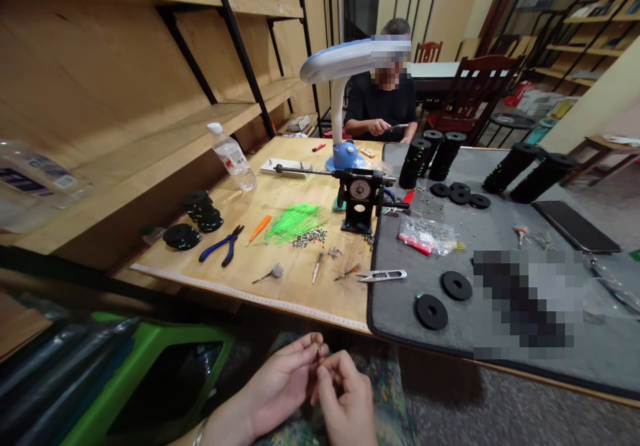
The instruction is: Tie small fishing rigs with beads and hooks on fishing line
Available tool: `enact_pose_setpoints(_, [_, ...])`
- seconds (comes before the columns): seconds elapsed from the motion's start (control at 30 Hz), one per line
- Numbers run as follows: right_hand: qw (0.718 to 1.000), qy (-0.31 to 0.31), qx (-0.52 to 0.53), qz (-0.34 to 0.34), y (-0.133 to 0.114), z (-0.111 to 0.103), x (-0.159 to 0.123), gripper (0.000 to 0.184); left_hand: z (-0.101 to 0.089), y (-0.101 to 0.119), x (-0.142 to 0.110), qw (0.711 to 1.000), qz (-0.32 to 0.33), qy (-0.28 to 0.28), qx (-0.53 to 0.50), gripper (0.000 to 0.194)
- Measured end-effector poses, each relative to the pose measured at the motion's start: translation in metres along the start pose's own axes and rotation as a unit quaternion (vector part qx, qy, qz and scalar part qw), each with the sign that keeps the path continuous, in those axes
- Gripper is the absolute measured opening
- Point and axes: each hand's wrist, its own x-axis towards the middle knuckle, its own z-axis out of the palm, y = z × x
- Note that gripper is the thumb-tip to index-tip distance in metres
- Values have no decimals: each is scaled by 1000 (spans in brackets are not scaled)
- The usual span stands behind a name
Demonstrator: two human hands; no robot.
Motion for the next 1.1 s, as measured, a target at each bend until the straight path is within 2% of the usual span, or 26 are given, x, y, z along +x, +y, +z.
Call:
enact_pose_setpoints(0.2, [997, -16, 60, 55, -1, -1, 0, 38, 6, 4, -5, 993, 39, -42, 98, 26])
enact_pose_setpoints(0.33, [987, -29, 105, 116, -3, -2, 1, 44, 6, 7, -6, 984, 77, -41, 155, 24])
enact_pose_setpoints(0.57, [970, -46, 175, 162, 6, -1, 4, 49, 4, 16, -6, 944, 135, -44, 298, 22])
enact_pose_setpoints(0.73, [961, -70, 205, 175, 9, -4, 6, 49, 4, 18, -5, 925, 163, -48, 338, 25])
enact_pose_setpoints(0.93, [969, -84, 163, 167, 2, -10, 11, 49, 6, 22, -7, 878, 236, -48, 413, 22])
enact_pose_setpoints(1.0, [976, -79, 138, 147, -3, -12, 13, 47, 10, 25, -9, 884, 227, -42, 407, 22])
enact_pose_setpoints(1.1, [985, -87, 98, 108, -11, -14, 16, 40, 16, 29, -11, 907, 179, -41, 378, 25])
